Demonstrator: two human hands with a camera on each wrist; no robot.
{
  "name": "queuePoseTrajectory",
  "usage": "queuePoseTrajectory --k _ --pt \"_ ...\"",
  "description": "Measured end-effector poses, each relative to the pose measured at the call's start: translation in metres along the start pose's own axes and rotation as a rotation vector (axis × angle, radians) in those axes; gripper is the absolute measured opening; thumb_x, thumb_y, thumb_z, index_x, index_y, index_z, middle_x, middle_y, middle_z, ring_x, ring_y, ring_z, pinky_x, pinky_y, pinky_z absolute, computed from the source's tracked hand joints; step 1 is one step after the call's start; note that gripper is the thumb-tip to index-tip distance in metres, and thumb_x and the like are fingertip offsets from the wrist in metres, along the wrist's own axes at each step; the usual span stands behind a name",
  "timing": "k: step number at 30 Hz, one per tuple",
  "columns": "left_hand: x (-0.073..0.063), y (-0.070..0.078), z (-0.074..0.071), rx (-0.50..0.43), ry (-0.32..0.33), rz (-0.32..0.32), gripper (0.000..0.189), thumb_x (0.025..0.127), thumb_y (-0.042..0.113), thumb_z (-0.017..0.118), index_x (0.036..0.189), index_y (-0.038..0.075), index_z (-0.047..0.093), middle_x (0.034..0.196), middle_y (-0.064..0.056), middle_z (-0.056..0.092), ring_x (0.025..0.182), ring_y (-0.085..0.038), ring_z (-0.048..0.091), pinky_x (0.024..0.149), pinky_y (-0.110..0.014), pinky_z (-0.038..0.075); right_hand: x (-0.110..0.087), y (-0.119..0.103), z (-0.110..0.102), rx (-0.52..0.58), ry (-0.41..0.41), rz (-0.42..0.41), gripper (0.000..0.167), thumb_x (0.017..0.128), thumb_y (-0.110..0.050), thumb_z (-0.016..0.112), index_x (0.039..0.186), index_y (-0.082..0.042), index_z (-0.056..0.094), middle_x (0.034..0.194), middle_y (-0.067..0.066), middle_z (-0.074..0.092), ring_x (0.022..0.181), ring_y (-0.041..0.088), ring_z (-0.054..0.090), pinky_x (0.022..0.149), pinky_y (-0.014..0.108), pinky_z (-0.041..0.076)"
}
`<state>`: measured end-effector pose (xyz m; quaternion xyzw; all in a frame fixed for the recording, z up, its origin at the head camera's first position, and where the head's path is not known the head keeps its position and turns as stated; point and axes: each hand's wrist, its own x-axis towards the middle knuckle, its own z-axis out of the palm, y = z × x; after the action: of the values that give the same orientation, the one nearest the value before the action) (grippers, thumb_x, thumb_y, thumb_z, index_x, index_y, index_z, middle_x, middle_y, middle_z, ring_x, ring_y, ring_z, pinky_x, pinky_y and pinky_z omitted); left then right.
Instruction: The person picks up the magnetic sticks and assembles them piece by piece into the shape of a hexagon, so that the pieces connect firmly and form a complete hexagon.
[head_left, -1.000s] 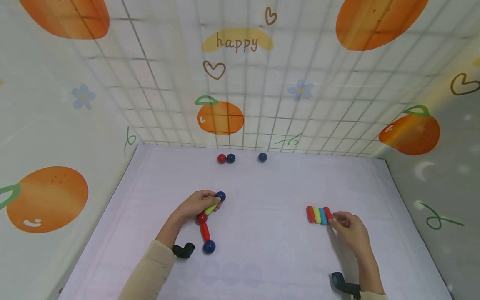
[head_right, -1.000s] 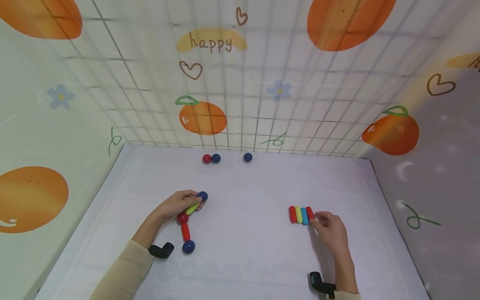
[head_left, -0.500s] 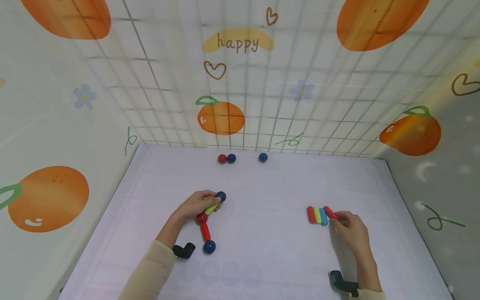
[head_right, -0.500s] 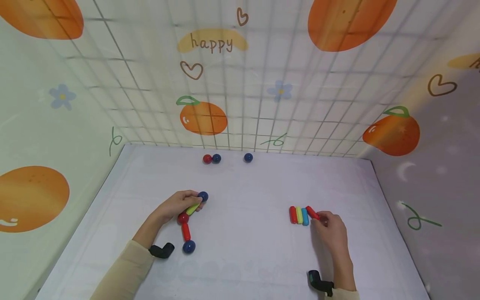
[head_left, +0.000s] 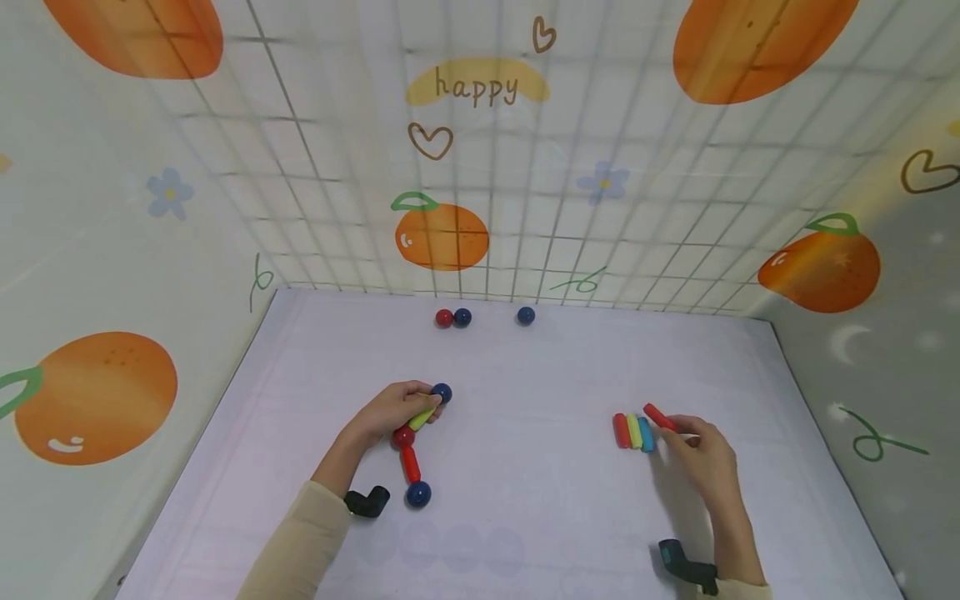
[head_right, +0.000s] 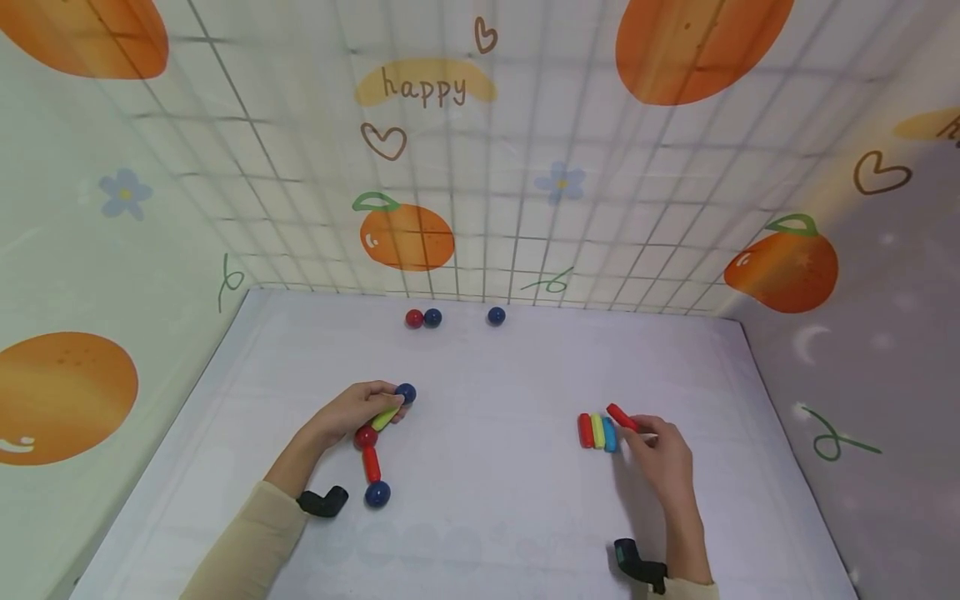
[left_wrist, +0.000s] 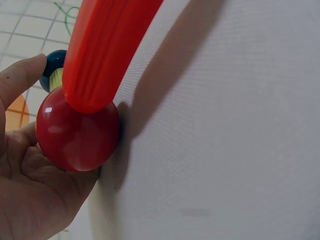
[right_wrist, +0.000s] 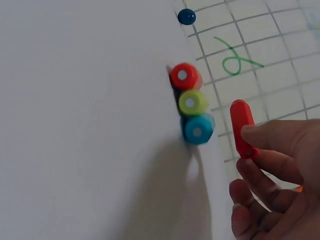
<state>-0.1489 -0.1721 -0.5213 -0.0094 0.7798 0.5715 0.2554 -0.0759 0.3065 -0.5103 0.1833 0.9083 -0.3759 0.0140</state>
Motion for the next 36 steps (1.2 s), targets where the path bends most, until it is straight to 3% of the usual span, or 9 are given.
queuePoseTrajectory --k 4,16,22,26,29,36 --pt "0.000 0.000 0.001 0.005 0.006 0.001 0.042 0.097 0.033 0.066 0.128 0.004 0.061 0.100 -0.005 0.073 0.096 -0.022 0.066 0.088 -0.034 0.051 -0.001 -0.010 0.004 0.009 -0.021 -0.029 0.041 0.098 -0.027 0.065 0.130 -0.003 0.061 0.126 0.021 0.056 0.103 0.032 0.052 0.070 0.028 0.051" --pt "0.000 -0.001 0.001 0.007 0.011 -0.001 0.042 0.097 0.034 0.066 0.127 0.004 0.061 0.099 -0.005 0.073 0.096 -0.021 0.066 0.088 -0.034 0.050 -0.008 -0.037 0.026 0.016 -0.049 -0.232 0.033 0.096 -0.020 0.069 0.123 -0.003 0.066 0.116 0.018 0.061 0.094 0.031 0.055 0.067 0.033 0.050" --pt "0.000 -0.001 0.000 -0.008 0.011 -0.006 0.045 0.097 0.034 0.067 0.130 0.003 0.059 0.100 -0.005 0.073 0.096 -0.021 0.066 0.090 -0.034 0.051 -0.009 -0.051 0.044 0.016 -0.073 -0.320 0.025 0.094 -0.013 0.069 0.119 -0.007 0.069 0.109 0.014 0.064 0.091 0.028 0.056 0.076 0.038 0.052" --pt "0.000 -0.001 0.000 -0.005 0.012 -0.006 0.046 0.097 0.034 0.067 0.130 0.003 0.059 0.100 -0.005 0.073 0.096 -0.021 0.066 0.090 -0.034 0.050 -0.008 -0.060 0.057 0.046 -0.099 -0.372 0.024 0.093 -0.010 0.070 0.116 -0.007 0.070 0.105 0.011 0.064 0.083 0.025 0.055 0.069 0.032 0.049" --pt "0.001 -0.002 0.000 0.002 0.013 -0.006 0.045 0.097 0.034 0.067 0.130 0.004 0.059 0.099 -0.005 0.073 0.096 -0.021 0.066 0.089 -0.034 0.050 -0.006 -0.066 0.068 0.081 -0.127 -0.400 0.024 0.091 -0.012 0.073 0.115 -0.008 0.070 0.106 0.010 0.065 0.081 0.023 0.057 0.065 0.028 0.049" --pt "0.001 -0.001 -0.001 0.008 0.000 0.001 0.043 0.097 0.034 0.066 0.127 0.004 0.061 0.100 -0.005 0.073 0.096 -0.022 0.066 0.087 -0.033 0.051 0.000 -0.086 0.091 0.130 -0.201 -0.410 0.028 0.091 -0.018 0.075 0.118 -0.014 0.070 0.109 0.005 0.065 0.086 0.021 0.058 0.068 0.028 0.052"
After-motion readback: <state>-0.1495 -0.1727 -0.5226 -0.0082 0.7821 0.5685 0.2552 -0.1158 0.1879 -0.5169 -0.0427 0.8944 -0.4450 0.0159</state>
